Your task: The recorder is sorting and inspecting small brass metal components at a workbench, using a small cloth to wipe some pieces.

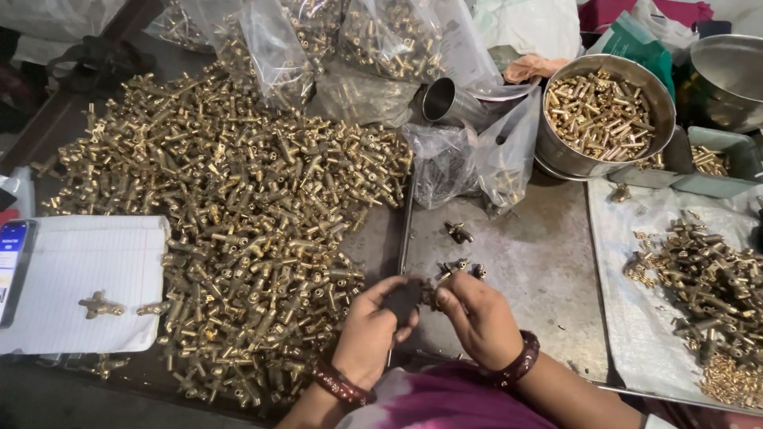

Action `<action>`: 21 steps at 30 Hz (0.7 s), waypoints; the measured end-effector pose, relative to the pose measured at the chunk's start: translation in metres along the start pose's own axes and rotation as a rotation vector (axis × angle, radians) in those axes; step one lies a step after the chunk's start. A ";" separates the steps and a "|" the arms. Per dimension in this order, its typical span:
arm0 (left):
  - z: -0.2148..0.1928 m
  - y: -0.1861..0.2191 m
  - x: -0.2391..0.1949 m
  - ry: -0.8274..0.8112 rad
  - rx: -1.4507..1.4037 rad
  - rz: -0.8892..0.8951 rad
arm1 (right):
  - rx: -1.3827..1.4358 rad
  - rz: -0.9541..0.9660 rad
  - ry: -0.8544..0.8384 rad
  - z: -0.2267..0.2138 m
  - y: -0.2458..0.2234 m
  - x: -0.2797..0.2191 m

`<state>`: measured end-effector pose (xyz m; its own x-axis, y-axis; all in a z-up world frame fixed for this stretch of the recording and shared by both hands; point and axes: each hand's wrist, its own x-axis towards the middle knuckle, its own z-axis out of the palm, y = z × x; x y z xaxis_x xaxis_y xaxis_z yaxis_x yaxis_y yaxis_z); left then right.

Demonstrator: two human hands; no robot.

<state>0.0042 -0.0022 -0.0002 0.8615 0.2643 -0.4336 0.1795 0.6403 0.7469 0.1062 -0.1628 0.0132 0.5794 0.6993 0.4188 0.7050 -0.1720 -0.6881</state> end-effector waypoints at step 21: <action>-0.051 0.058 -0.014 0.171 -0.485 0.326 | -0.288 -0.330 -0.210 0.082 0.036 0.131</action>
<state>-0.0217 0.0679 0.0240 0.7400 0.5885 -0.3257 -0.3524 0.7517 0.5574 0.1733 -0.0205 -0.0055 0.2315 0.8685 0.4383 0.9390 -0.0817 -0.3342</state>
